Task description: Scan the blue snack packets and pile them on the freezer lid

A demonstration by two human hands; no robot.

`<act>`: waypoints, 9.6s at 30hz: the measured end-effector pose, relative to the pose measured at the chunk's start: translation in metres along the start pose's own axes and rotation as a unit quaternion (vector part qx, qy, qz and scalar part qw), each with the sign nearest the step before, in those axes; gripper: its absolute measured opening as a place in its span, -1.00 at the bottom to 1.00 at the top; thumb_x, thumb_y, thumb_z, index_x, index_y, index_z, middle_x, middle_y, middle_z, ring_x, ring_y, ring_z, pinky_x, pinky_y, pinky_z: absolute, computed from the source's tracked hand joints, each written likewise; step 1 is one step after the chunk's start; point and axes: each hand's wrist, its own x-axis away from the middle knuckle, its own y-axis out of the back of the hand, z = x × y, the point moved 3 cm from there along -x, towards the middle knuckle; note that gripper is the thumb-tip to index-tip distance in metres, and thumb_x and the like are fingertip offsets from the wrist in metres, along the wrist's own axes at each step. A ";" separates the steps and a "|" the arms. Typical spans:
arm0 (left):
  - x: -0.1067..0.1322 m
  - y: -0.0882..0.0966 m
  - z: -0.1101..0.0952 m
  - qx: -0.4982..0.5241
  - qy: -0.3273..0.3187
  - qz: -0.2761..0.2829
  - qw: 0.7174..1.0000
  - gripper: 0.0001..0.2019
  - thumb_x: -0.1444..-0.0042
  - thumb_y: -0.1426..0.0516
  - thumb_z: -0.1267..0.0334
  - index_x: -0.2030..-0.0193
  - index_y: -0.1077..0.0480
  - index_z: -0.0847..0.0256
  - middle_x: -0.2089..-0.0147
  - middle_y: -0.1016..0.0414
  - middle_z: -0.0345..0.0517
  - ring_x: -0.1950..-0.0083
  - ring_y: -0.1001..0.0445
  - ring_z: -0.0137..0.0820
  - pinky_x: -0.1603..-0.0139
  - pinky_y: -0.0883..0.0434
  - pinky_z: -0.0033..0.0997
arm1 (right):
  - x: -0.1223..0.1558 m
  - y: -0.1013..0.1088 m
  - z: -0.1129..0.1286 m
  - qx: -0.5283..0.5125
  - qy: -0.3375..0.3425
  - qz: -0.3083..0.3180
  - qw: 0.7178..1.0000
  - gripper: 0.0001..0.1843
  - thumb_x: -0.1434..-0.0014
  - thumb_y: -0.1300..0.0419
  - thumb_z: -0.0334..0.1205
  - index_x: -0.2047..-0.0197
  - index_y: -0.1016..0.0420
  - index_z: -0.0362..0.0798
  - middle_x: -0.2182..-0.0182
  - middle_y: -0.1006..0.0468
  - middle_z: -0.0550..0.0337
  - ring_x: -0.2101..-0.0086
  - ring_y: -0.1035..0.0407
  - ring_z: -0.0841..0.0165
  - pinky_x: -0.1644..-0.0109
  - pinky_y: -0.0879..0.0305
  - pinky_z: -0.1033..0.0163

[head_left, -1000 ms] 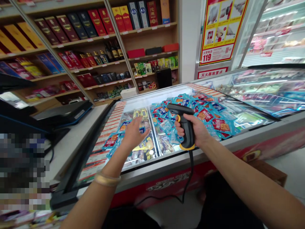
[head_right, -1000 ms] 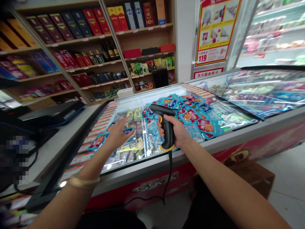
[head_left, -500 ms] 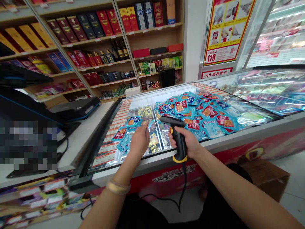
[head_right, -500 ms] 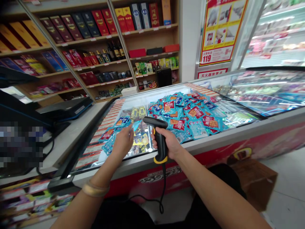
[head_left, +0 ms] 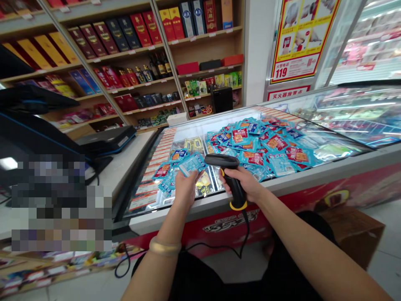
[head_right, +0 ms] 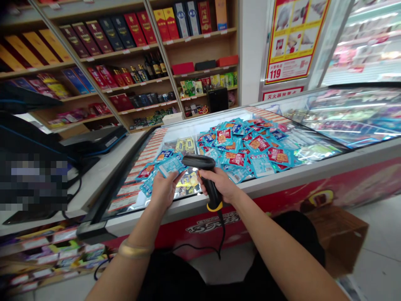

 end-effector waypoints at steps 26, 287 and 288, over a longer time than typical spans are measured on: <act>0.002 -0.002 0.002 -0.134 -0.033 0.038 0.990 -0.67 0.17 -0.26 0.12 0.25 -0.51 0.27 0.42 -0.54 -0.20 0.51 -0.39 -0.50 0.59 -0.35 -0.56 | 0.000 0.000 -0.002 0.049 0.007 0.007 0.999 -0.60 0.10 -0.43 -0.01 0.34 -0.46 -0.12 0.53 -0.44 0.28 0.63 -0.29 0.51 0.60 -0.23 0.38; -0.026 0.051 -0.009 -0.287 -0.114 0.179 0.934 -0.48 0.06 -0.26 0.12 -0.04 -0.29 0.20 0.21 -0.54 -0.13 0.22 -0.55 -0.31 0.13 -0.49 -0.26 | -0.002 -0.005 -0.007 0.108 0.023 0.024 0.994 -0.64 0.02 -0.39 -0.04 0.31 -0.43 -0.11 0.53 -0.42 0.29 0.62 -0.30 0.51 0.58 -0.25 0.38; -0.025 0.050 -0.008 -0.295 -0.123 0.183 0.930 -0.49 0.03 -0.25 0.14 -0.07 -0.27 0.19 0.24 -0.53 -0.16 0.25 -0.53 -0.34 0.15 -0.49 -0.29 | -0.002 -0.006 -0.008 0.116 0.019 0.031 0.993 -0.64 0.02 -0.40 -0.04 0.32 -0.43 -0.12 0.53 -0.42 0.29 0.62 -0.30 0.51 0.59 -0.25 0.38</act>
